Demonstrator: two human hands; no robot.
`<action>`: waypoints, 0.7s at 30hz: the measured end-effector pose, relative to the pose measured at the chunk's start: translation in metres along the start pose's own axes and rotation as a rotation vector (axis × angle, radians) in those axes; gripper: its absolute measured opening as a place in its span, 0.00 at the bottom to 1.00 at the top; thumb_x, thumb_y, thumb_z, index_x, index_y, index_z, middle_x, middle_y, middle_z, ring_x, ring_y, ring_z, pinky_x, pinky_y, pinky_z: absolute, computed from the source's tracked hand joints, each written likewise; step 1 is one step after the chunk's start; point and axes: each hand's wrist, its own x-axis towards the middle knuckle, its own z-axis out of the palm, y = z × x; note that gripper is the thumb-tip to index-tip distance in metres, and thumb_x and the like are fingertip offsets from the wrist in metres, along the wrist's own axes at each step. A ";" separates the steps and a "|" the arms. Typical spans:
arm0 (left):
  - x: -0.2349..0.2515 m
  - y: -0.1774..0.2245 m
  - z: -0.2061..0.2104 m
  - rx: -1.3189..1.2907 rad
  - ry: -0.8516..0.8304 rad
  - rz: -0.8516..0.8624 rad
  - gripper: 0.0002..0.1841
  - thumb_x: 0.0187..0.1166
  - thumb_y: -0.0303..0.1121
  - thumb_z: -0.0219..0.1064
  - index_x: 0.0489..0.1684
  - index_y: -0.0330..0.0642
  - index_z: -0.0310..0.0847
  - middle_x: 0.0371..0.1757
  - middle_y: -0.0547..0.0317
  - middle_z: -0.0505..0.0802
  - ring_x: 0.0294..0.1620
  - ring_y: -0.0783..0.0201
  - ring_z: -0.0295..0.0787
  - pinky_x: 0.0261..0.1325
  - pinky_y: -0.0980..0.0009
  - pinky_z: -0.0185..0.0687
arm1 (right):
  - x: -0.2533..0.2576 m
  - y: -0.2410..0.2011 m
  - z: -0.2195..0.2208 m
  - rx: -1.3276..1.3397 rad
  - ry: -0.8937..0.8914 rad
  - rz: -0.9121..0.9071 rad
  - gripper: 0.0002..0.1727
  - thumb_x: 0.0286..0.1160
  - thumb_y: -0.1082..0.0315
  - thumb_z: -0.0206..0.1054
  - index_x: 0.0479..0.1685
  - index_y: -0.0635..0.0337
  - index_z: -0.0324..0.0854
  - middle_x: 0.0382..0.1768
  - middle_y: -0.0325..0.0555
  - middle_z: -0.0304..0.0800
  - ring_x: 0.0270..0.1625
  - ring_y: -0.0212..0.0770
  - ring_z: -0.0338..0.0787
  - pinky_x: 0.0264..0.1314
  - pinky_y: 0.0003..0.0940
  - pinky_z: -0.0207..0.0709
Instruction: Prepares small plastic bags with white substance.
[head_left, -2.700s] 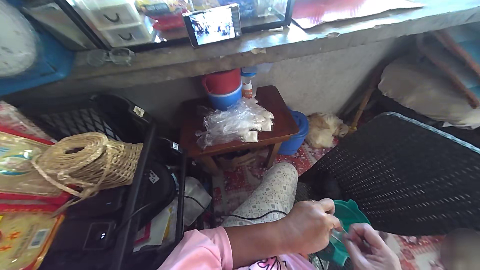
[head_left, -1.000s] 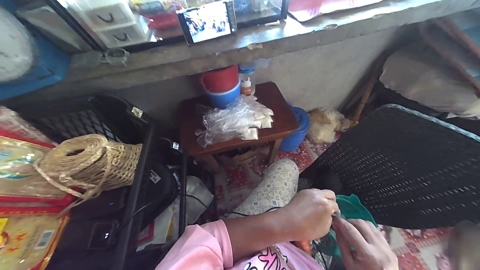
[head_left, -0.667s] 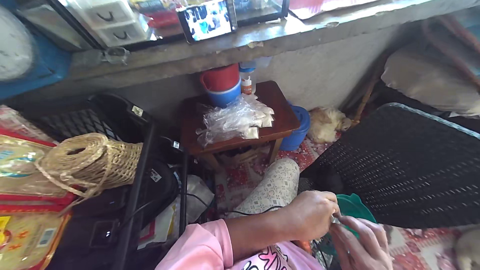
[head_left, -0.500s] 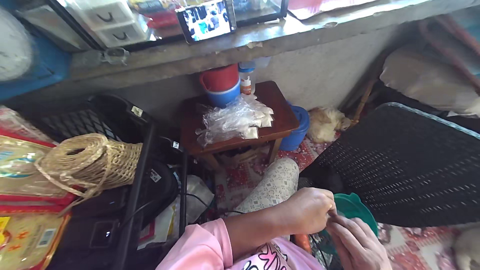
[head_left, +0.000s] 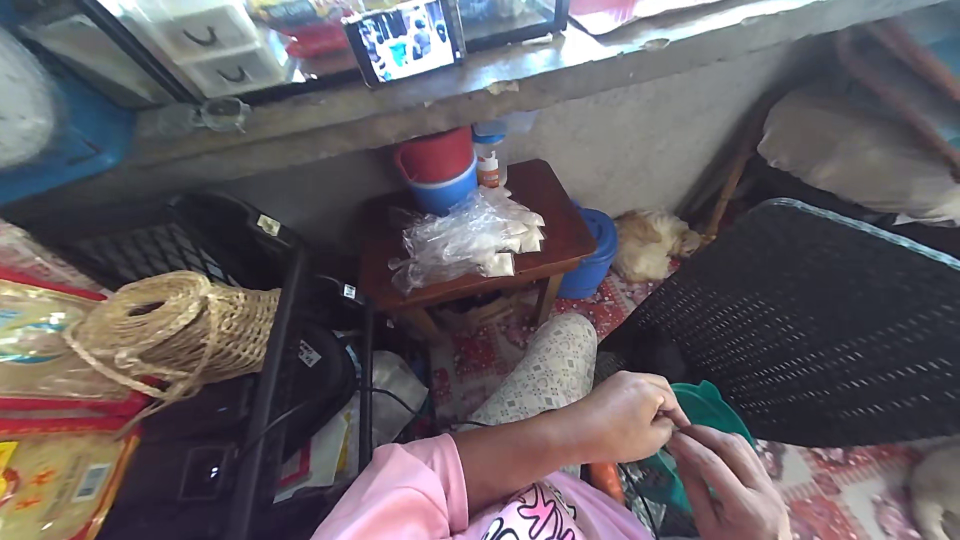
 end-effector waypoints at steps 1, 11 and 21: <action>0.001 0.000 0.000 -0.024 -0.006 -0.002 0.10 0.78 0.19 0.62 0.44 0.31 0.92 0.51 0.46 0.93 0.54 0.59 0.90 0.62 0.65 0.84 | -0.001 0.000 0.000 0.003 0.003 0.000 0.10 0.82 0.68 0.64 0.51 0.50 0.91 0.47 0.48 0.88 0.55 0.42 0.84 0.60 0.34 0.78; 0.009 -0.004 -0.009 0.011 -0.011 -0.131 0.13 0.81 0.23 0.59 0.48 0.39 0.93 0.56 0.55 0.92 0.46 0.69 0.90 0.50 0.70 0.88 | 0.012 0.021 -0.035 0.250 0.247 0.328 0.09 0.78 0.69 0.68 0.50 0.59 0.91 0.52 0.42 0.90 0.50 0.31 0.91 0.51 0.28 0.90; 0.013 -0.018 0.004 -0.008 0.007 -0.157 0.11 0.78 0.20 0.65 0.48 0.45 0.92 0.51 0.61 0.92 0.35 0.70 0.89 0.38 0.72 0.90 | 0.012 0.057 -0.002 -0.217 -0.596 0.695 0.07 0.73 0.74 0.71 0.46 0.63 0.91 0.47 0.61 0.91 0.53 0.65 0.91 0.56 0.68 0.83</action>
